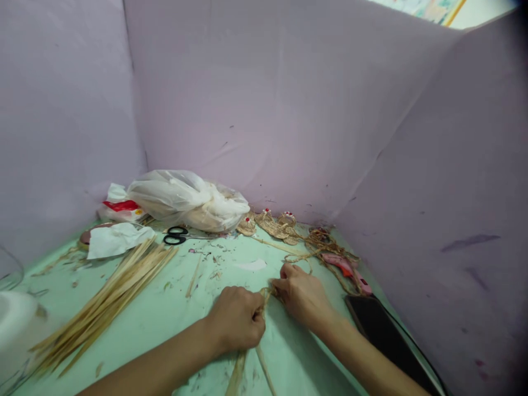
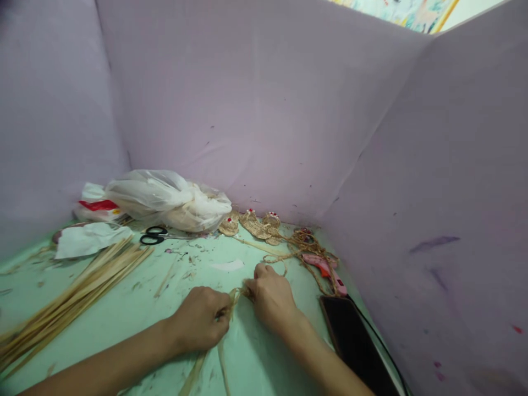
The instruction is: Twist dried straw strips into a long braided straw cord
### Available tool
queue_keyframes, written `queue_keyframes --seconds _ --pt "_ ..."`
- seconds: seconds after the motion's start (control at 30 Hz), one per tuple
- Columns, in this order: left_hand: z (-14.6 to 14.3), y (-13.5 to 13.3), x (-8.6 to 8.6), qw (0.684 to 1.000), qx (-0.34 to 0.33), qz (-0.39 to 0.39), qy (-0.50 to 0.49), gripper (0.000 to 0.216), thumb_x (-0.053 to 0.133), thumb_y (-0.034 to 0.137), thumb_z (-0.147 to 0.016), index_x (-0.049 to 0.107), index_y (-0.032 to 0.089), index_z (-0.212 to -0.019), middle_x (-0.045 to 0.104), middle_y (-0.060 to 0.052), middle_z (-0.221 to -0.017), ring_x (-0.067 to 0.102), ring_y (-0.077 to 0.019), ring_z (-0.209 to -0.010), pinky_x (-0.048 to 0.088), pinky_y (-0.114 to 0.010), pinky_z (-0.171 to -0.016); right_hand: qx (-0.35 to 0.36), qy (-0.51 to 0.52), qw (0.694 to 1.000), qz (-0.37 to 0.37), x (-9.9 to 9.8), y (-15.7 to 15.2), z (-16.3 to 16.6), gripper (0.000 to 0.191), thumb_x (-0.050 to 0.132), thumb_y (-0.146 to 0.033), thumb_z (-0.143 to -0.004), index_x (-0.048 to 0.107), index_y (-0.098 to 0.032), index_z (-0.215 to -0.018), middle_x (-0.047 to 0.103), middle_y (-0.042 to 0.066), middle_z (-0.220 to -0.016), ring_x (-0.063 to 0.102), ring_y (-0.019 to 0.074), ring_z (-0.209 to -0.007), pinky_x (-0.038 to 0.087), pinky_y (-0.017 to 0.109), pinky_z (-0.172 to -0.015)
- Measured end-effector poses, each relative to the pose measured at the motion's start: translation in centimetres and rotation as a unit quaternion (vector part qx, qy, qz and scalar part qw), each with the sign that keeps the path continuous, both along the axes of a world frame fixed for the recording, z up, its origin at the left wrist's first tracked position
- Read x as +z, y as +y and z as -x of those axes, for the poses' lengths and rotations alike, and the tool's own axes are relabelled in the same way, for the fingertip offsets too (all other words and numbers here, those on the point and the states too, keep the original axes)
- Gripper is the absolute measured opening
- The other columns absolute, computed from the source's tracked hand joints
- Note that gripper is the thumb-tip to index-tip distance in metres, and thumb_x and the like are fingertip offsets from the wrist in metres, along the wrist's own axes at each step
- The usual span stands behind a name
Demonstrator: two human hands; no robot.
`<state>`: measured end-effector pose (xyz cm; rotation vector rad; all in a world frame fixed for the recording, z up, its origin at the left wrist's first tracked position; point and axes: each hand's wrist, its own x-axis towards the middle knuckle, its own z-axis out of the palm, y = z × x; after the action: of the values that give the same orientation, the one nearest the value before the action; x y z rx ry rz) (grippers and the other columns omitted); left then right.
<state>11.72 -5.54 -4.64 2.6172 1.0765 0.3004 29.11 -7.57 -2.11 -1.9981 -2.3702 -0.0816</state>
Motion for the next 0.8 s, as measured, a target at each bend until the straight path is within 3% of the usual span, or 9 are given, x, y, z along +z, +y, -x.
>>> queue_keyframes --seconds 0.23,0.47,0.6,0.7,0.8 --pt "0.2 0.0 0.2 1.000 0.003 0.017 0.002 0.016 0.045 0.026 -0.065 0.060 0.020 -0.068 0.062 -0.004 -0.065 0.057 -0.0187 -0.063 0.036 -0.025 -0.055 0.007 0.039 0.997 0.070 0.1 1.5 -0.4 0.012 0.052 -0.010 -0.062 0.061 -0.017 -0.063 0.061 0.004 -0.066 0.052 0.0136 -0.062 0.026 0.023 -0.053" --pt "0.1 0.0 0.0 1.000 0.007 0.023 -0.006 0.017 0.045 0.025 -0.065 0.061 0.020 -0.069 0.062 -0.004 -0.064 0.056 -0.0183 -0.062 0.037 -0.025 -0.056 0.017 0.075 0.997 0.033 -0.8 0.9 -0.2 0.009 0.047 -0.010 -0.059 0.054 -0.016 -0.061 0.057 0.003 -0.061 0.045 0.0118 -0.057 0.024 0.022 -0.052" --pt "0.1 0.1 0.1 0.999 0.019 0.028 -0.014 0.018 0.044 0.026 -0.066 0.061 0.020 -0.067 0.062 -0.004 -0.064 0.056 -0.0183 -0.062 0.036 -0.025 -0.056 -0.001 0.148 0.989 0.015 -0.9 0.9 -0.3 0.006 0.044 -0.011 -0.060 0.045 -0.017 -0.058 0.046 -0.002 -0.052 0.038 0.0100 -0.051 0.022 0.022 -0.049" --pt "0.0 0.1 0.0 0.999 0.040 0.024 -0.023 0.018 0.044 0.025 -0.066 0.061 0.020 -0.066 0.062 -0.004 -0.063 0.056 -0.0182 -0.061 0.034 -0.025 -0.054 -0.008 0.272 0.962 0.039 -1.1 1.4 -0.7 0.006 0.041 -0.012 -0.061 0.043 -0.017 -0.060 0.041 -0.004 -0.050 0.036 0.0090 -0.050 0.023 0.020 -0.047" --pt "0.0 0.1 0.0 0.997 0.063 0.031 -0.024 0.018 0.044 0.024 -0.064 0.061 0.020 -0.065 0.062 -0.004 -0.063 0.055 -0.0175 -0.061 0.033 -0.024 -0.054 -0.023 0.425 0.898 0.110 -1.3 2.1 -1.1 0.004 0.042 -0.017 -0.062 0.045 -0.017 -0.062 0.043 -0.004 -0.051 0.037 0.0085 -0.048 0.028 0.019 -0.046"
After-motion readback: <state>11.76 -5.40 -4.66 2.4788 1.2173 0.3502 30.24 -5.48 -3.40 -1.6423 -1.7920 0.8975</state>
